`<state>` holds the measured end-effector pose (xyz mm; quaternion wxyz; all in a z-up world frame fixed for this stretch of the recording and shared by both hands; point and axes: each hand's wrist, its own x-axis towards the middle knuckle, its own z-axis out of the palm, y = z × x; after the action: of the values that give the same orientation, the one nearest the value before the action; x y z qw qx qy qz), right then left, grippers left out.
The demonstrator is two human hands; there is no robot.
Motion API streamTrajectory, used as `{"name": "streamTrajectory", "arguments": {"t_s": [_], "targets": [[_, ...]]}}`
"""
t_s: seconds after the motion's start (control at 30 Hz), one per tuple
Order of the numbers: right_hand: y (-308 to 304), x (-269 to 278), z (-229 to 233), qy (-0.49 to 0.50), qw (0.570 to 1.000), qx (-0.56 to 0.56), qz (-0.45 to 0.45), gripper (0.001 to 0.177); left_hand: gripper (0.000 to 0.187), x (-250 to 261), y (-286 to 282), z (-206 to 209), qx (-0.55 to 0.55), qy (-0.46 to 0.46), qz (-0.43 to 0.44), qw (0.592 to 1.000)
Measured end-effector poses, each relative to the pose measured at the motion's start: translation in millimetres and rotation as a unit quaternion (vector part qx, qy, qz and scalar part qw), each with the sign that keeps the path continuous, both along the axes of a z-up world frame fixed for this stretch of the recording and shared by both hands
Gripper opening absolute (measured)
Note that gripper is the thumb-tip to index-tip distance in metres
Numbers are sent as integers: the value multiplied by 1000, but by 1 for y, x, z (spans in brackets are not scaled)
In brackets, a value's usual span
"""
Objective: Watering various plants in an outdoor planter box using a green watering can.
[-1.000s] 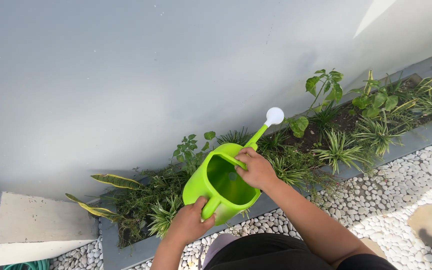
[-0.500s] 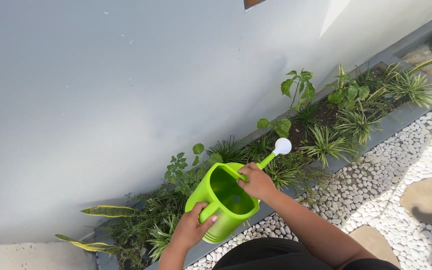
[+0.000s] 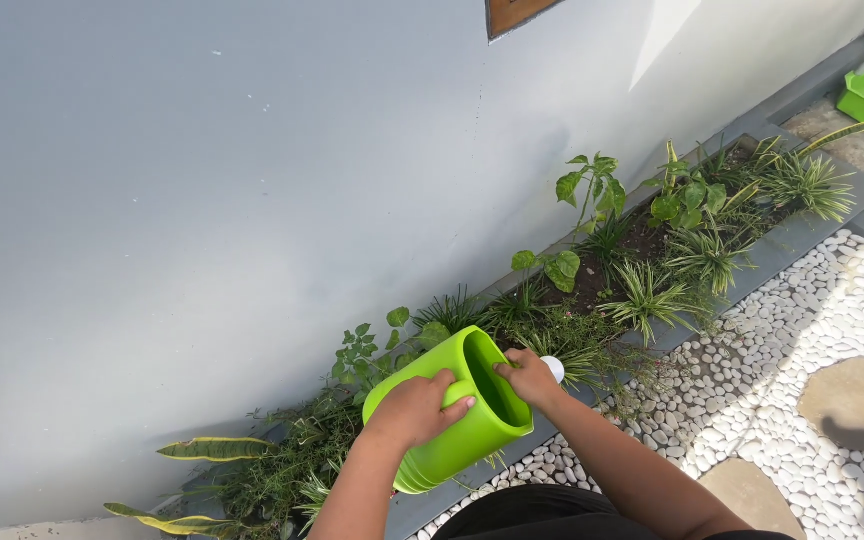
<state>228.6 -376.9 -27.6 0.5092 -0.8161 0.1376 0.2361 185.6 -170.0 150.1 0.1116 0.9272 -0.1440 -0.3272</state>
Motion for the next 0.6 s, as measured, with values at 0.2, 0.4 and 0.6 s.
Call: {"name": "streamTrajectory", "arguments": {"t_s": [0.2, 0.4, 0.6], "targets": [[6, 9, -4, -15, 1000, -19, 12, 34, 62, 7, 16, -22, -10, -21, 13, 1000], [38, 16, 55, -87, 962, -190, 174, 38, 34, -18, 84, -88, -95, 25, 145, 985], [91, 17, 49, -310, 834, -359, 283, 36, 21, -70, 104, -249, -376, 5, 271, 886]]}}
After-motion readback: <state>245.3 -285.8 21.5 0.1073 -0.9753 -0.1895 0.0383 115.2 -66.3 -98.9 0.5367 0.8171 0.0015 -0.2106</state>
